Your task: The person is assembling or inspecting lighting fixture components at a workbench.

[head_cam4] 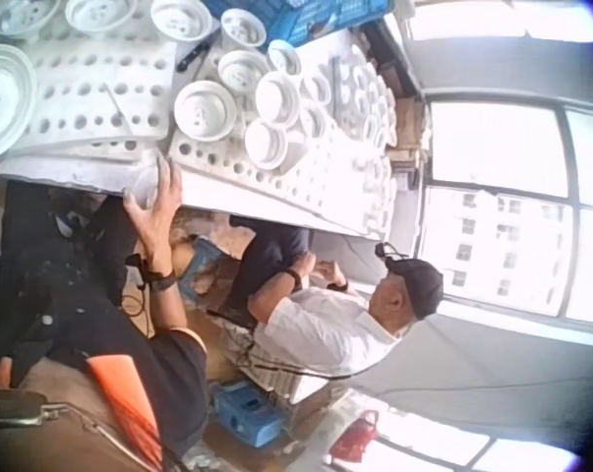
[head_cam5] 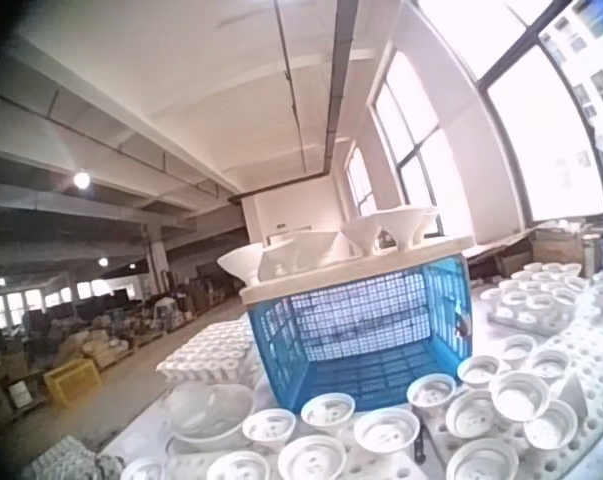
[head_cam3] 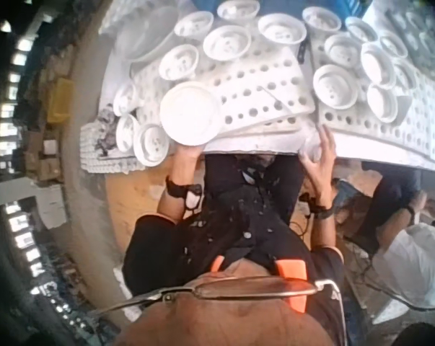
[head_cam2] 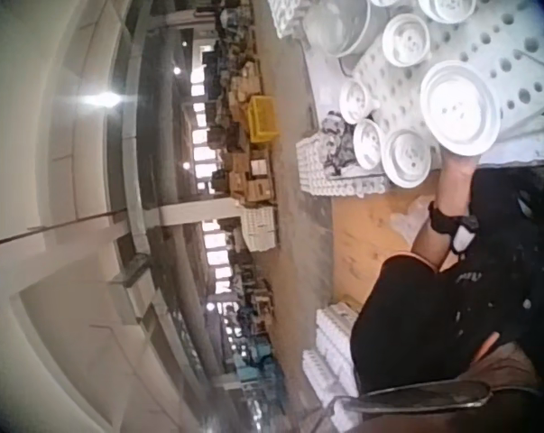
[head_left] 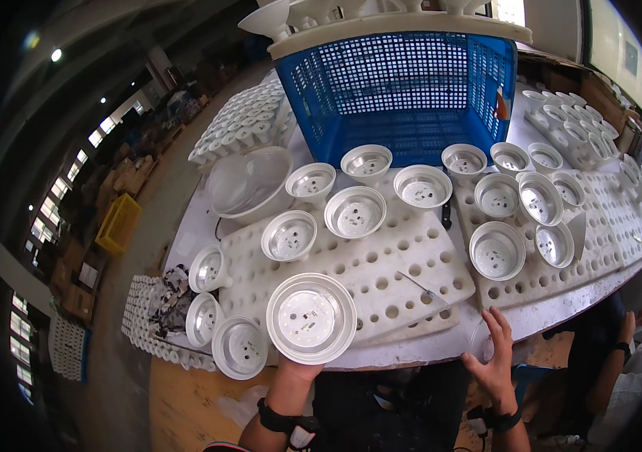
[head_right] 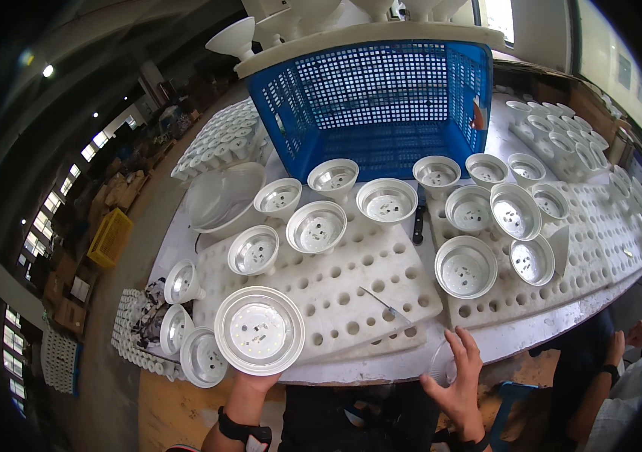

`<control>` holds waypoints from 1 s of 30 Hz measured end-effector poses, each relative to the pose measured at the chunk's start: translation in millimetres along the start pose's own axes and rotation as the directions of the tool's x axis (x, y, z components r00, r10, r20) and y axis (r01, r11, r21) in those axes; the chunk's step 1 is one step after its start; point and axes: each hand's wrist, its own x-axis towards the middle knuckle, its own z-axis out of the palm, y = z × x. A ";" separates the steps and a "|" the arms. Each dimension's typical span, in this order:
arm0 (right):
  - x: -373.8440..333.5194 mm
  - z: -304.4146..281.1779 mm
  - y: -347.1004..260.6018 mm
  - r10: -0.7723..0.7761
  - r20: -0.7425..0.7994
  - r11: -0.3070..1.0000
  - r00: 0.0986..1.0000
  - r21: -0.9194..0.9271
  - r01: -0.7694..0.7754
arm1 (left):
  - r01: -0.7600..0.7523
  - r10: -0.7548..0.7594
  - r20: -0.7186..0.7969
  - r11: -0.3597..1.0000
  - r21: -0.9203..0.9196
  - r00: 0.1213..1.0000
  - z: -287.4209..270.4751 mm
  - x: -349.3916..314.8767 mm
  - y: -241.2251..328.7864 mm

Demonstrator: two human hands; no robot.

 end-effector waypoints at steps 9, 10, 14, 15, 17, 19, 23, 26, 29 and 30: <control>23.6 28.7 -85.1 -0.586 0.413 0.808 0.697 0.358 0.467 | 0.118 -0.122 0.037 0.989 0.092 0.992 10.5 8.9 -5.4; 26.2 35.3 -93.0 -0.605 0.425 0.793 0.673 0.395 0.464 | 0.130 -0.136 0.046 0.986 0.104 0.990 12.1 9.6 -5.4; 23.6 56.3 -109.3 -0.621 0.498 0.784 0.606 0.367 0.501 | 0.203 -0.212 0.038 0.966 0.161 0.977 18.5 -1.3 -0.5; 21.7 59.0 -107.9 -0.611 0.516 0.789 0.601 0.328 0.520 | 0.282 -0.287 -0.002 0.942 0.182 0.958 20.9 -4.7 0.4; 17.3 62.9 -111.8 -0.600 0.522 0.793 0.606 0.290 0.536 | 0.219 -0.272 0.359 0.959 0.182 0.893 -0.1 -7.3 5.9; 16.7 67.9 -104.8 -0.565 0.544 0.811 0.621 0.225 0.541 | 0.055 0.222 -0.203 0.536 0.842 0.954 61.4 -17.2 -8.6; 12.8 76.0 -107.3 -0.484 0.498 0.874 0.720 0.241 0.421 | -0.294 0.514 0.115 0.282 0.913 0.850 60.4 -32.7 -1.7; 14.7 78.9 -118.7 -0.452 0.526 0.891 0.720 0.226 0.394 | -0.429 0.078 0.483 -0.353 0.831 0.872 67.1 -59.7 20.6; 29.0 81.7 -137.3 -0.505 0.501 0.857 0.703 0.193 0.478 | -0.240 0.095 0.273 -0.266 0.934 0.957 102.5 -65.3 28.3; 31.0 84.1 -140.2 -0.552 0.486 0.822 0.678 0.179 0.541 | -0.236 0.169 0.286 -0.265 0.935 0.943 106.3 -61.4 33.6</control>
